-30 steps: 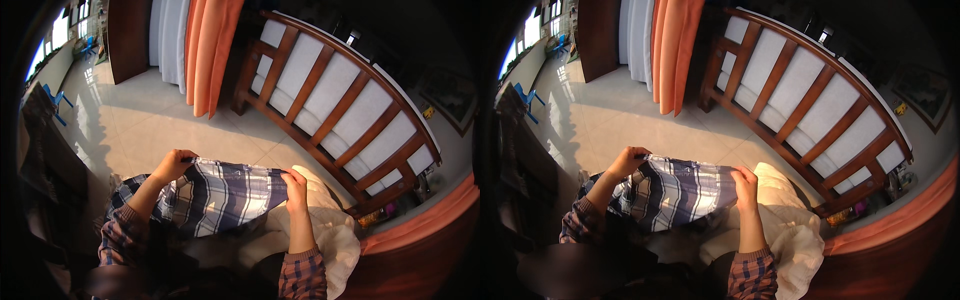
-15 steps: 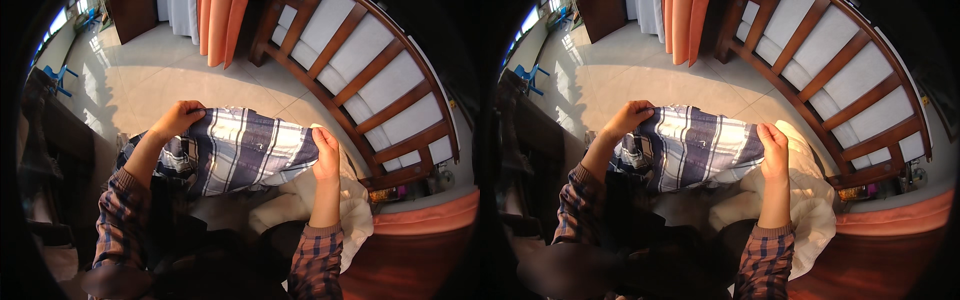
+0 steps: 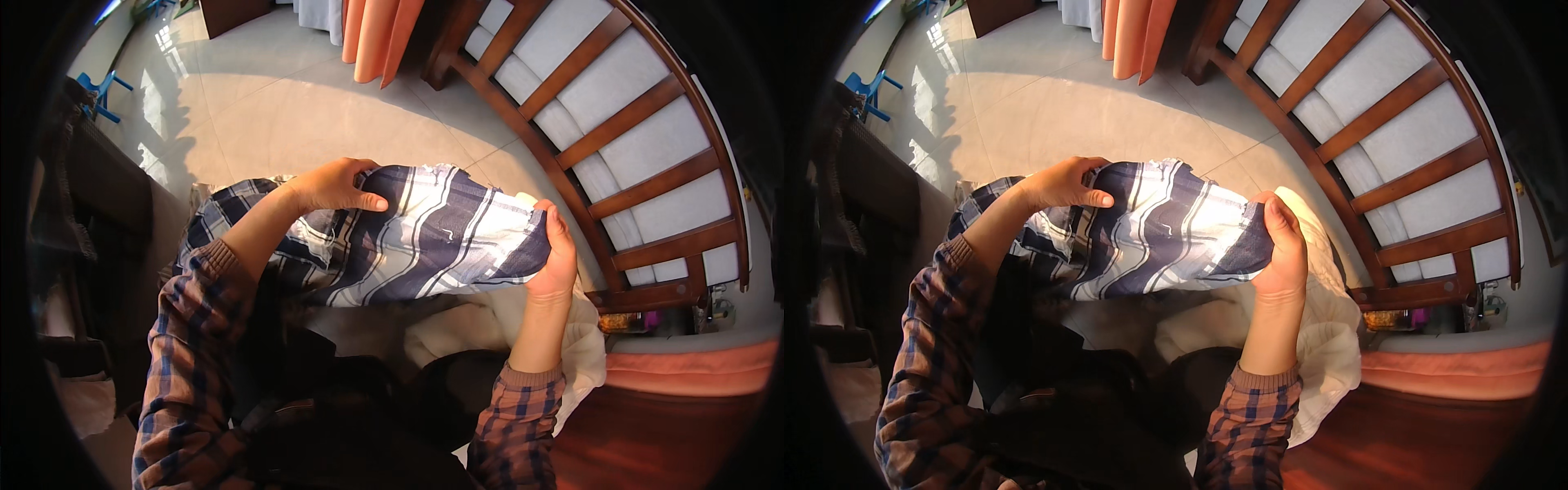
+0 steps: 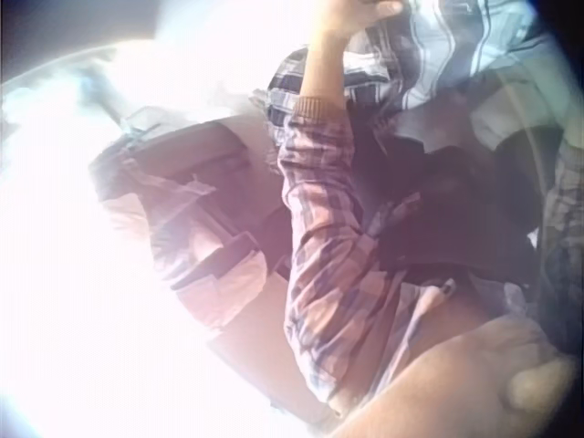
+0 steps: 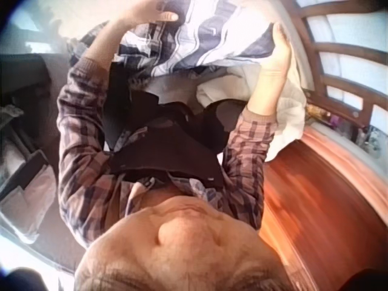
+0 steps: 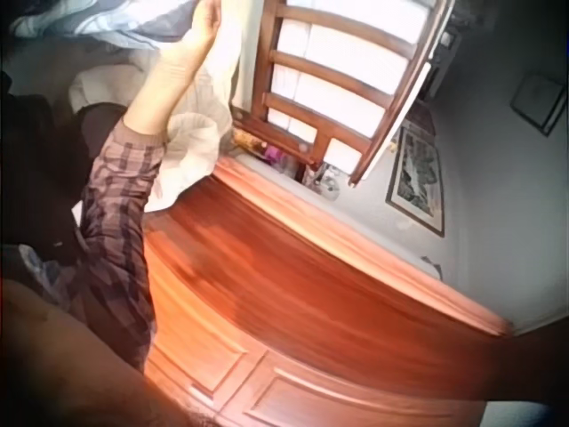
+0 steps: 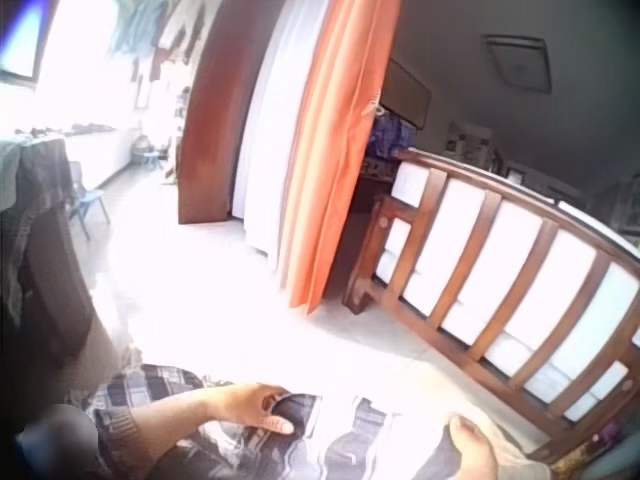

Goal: The person sits on the floor and folds a white cloth, then picks up a plaid shirt and folds it. The person handles the items one at a time, smoothing and aligning the fabric before folding.

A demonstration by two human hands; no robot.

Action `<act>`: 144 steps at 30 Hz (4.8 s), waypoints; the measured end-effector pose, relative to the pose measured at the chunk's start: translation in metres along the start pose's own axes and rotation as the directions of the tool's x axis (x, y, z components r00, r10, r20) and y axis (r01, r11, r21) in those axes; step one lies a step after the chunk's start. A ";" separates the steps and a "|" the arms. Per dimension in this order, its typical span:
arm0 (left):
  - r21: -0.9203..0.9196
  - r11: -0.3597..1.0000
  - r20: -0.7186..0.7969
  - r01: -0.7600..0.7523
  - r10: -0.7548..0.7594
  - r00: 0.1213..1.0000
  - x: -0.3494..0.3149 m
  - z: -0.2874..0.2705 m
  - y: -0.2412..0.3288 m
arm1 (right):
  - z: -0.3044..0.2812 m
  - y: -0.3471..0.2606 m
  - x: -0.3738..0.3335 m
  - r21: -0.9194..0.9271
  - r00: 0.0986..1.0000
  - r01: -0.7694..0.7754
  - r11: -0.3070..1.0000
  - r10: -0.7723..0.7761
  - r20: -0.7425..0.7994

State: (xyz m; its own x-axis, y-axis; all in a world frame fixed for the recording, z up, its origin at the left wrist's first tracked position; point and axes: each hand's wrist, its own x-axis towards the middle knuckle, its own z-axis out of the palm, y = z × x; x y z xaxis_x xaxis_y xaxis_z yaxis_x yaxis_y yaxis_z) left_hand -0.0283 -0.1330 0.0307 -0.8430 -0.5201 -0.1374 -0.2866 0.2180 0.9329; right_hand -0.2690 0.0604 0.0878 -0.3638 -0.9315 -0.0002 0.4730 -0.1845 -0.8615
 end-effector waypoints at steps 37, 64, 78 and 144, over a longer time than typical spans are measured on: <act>-0.885 0.452 0.137 0.114 0.018 0.990 -0.017 0.075 0.023 | 0.026 0.029 -0.003 -0.761 0.945 0.272 0.589 -0.311 0.098; -0.700 0.715 0.003 -0.007 0.013 1.000 -0.016 0.085 0.014 | 0.012 0.040 0.008 -0.849 0.919 0.363 0.383 -0.297 0.259; -0.570 0.822 0.009 -0.005 0.013 1.000 -0.014 0.086 0.011 | -0.011 0.027 0.011 -0.934 0.936 0.238 0.266 -0.319 0.148; -0.860 0.508 -0.114 0.039 -0.266 0.957 -0.026 0.002 0.013 | -0.014 0.071 0.048 -0.973 0.953 0.177 0.149 -0.272 0.132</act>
State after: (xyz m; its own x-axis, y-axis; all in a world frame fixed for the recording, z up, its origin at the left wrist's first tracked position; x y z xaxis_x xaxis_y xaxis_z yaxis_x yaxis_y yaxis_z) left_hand -0.0115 -0.1151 0.0459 -0.6786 -0.6499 -0.3422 0.2133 -0.6202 0.7549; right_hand -0.2645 0.0067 0.0194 -0.3696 -0.8791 0.3010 -0.7748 0.1128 -0.6220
